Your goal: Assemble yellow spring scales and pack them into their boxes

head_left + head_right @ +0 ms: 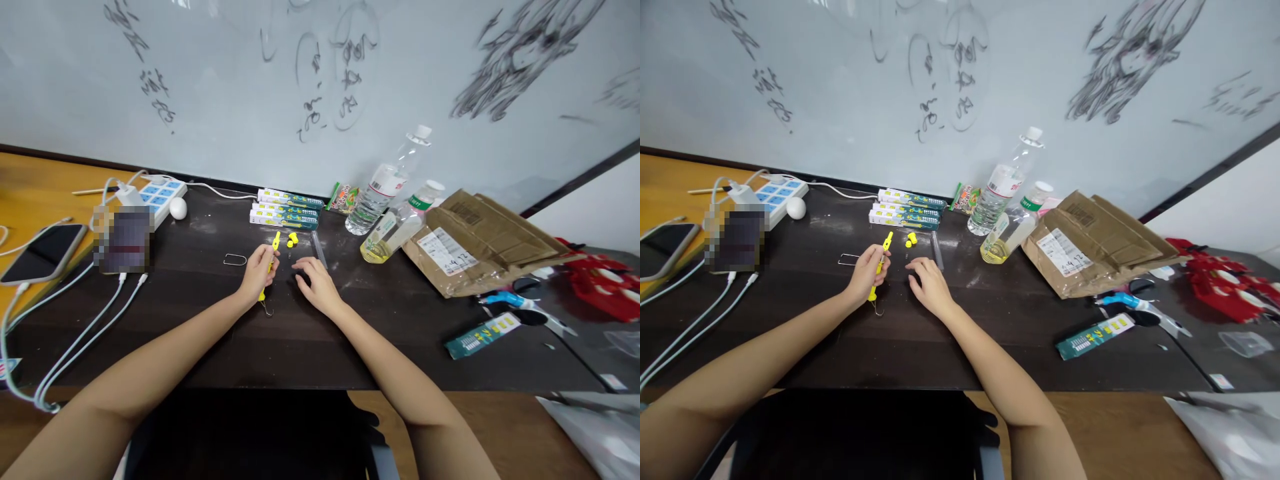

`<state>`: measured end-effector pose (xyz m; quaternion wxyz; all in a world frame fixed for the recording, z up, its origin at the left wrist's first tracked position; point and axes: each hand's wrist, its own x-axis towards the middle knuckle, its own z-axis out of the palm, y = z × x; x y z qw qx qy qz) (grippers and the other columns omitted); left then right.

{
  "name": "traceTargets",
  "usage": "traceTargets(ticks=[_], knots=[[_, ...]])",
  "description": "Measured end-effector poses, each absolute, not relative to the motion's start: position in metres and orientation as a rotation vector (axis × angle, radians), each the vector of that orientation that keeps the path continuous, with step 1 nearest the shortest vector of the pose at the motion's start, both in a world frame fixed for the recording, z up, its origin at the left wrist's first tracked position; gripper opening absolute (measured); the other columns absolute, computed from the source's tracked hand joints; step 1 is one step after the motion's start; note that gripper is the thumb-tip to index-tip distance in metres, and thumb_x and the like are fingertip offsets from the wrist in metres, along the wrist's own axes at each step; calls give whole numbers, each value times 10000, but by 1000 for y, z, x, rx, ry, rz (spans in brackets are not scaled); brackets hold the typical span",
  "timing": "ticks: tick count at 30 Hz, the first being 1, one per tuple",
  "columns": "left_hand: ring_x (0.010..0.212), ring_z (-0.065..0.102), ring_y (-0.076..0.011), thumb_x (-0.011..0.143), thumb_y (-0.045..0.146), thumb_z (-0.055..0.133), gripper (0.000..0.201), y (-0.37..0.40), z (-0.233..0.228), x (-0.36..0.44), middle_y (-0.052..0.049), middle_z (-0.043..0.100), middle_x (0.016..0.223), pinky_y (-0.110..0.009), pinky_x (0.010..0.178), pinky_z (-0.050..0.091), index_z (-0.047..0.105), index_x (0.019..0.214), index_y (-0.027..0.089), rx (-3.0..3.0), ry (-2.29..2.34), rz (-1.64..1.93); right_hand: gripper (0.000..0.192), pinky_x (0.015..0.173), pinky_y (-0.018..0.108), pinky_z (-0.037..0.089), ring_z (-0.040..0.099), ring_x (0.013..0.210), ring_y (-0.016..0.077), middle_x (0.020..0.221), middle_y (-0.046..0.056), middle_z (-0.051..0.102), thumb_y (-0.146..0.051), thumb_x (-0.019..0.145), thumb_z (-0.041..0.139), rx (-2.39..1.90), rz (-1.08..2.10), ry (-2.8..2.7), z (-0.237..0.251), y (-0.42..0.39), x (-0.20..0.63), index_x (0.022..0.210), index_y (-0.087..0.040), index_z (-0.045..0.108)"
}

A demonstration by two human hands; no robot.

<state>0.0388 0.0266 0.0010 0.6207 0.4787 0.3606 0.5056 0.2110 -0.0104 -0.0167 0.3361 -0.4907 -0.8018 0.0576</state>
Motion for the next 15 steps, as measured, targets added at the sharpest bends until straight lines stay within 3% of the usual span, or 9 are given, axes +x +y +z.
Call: traceTargets(ticks=[6,15], knots=[[349,428,-39,815,485,563,319,27,-3,41,72,505,576,-154,336,364,523,903,180,1108,789,1101,197,908,390,433,522,1027,229,1070,83,576,-174,876,470,-1298,153,-2105,-16,-11,211,1034,-220,577],[373,447,-26,749,450,668,348,28,-5,43,51,559,625,-140,337,377,553,885,151,954,764,1052,166,898,364,423,516,985,212,1022,73,592,-159,878,471,-1300,157,-2130,-18,-10,211,979,-204,594]])
